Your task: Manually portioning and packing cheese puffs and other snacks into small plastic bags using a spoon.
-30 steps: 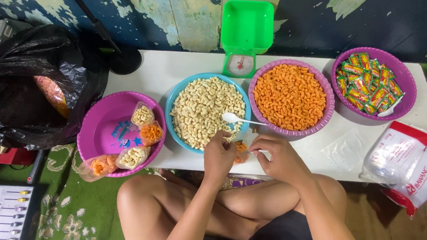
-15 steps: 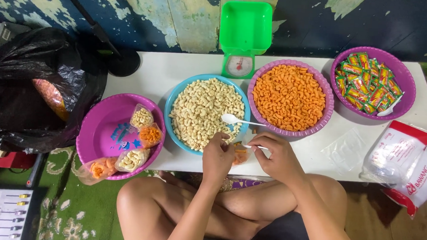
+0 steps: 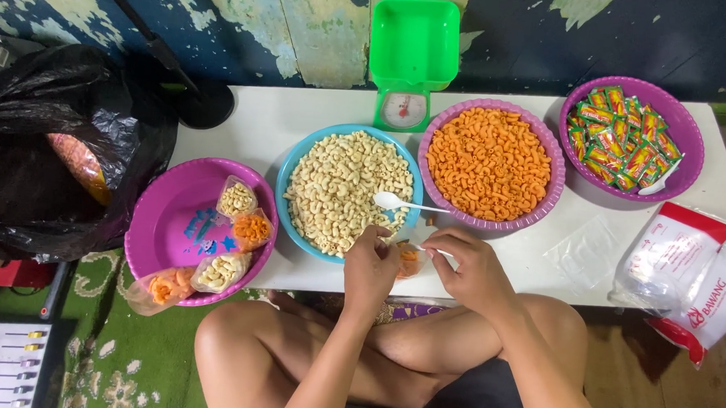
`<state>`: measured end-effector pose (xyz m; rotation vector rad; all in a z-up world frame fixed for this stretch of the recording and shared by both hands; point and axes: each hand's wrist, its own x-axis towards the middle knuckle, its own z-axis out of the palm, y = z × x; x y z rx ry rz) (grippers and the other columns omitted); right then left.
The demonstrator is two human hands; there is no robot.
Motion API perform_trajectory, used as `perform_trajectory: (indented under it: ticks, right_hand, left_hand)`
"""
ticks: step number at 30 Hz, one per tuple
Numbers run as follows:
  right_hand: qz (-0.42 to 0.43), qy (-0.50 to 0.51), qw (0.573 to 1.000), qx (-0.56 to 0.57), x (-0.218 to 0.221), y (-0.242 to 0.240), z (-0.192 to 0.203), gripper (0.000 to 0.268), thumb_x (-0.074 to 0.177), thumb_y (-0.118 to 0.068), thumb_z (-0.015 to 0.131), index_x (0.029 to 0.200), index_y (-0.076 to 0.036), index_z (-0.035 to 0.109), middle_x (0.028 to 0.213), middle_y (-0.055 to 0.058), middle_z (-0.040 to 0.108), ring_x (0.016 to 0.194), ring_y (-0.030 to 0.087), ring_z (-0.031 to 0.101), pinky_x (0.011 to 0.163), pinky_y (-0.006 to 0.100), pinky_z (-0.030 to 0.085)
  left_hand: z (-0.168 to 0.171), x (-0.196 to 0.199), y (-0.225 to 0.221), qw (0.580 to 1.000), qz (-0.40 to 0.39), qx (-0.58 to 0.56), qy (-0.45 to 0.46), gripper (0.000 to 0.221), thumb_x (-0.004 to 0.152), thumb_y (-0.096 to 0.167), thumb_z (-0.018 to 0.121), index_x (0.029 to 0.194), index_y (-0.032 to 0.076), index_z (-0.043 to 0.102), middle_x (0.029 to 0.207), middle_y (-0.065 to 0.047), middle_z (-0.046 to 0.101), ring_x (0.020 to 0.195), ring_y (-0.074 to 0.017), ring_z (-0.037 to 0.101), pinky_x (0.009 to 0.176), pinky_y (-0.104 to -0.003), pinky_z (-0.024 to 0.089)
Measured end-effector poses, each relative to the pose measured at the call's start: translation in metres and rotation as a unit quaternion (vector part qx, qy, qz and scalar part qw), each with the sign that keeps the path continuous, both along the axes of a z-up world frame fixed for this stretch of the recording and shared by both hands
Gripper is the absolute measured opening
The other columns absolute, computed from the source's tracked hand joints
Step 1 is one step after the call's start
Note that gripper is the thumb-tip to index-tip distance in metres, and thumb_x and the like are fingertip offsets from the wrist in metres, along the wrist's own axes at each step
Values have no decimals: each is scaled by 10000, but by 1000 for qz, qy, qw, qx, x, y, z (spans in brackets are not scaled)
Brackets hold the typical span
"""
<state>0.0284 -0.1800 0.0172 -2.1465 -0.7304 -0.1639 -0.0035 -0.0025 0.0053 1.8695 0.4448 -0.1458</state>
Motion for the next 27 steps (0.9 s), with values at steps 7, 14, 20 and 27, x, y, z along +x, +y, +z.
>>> perform_trajectory:
  ticks: [7, 14, 20, 27]
  right_hand:
    - [9, 24, 1000, 11, -3, 5, -1, 172, 880, 49, 662, 920, -86, 760, 830, 64, 744, 807, 283, 767, 755, 381, 618]
    - [-8, 28, 1000, -5, -5, 4, -2, 160, 883, 23, 669, 926, -107, 752, 814, 45, 745, 792, 262, 767, 720, 372, 617]
    - [-19, 8, 999, -28, -2, 1, -1, 164, 886, -7, 680, 949, -141, 751, 810, 32, 747, 773, 236, 764, 682, 345, 611]
    - [-19, -16, 997, -72, -5, 5, -8, 152, 860, -28, 697, 936, -153, 741, 790, 21, 745, 706, 219, 744, 664, 332, 613]
  left_hand:
    - [-5, -2, 1, 1000, 3, -4, 7, 276, 943, 63, 568, 1194, -29, 640, 792, -146, 633, 732, -228, 671, 610, -356, 536]
    - [0, -4, 1, 1000, -3, -3, 9, 282, 958, 62, 560, 1211, -38, 633, 805, -150, 638, 739, -214, 669, 611, -351, 532]
    - [-6, -3, 6, 1000, -3, 3, 13, 291, 945, 62, 560, 1214, -23, 629, 816, -146, 636, 753, -220, 673, 623, -363, 535]
    - [-9, -3, 6, 1000, -4, 12, 13, 303, 937, 58, 566, 1220, -29, 633, 825, -164, 650, 765, -234, 683, 634, -367, 552]
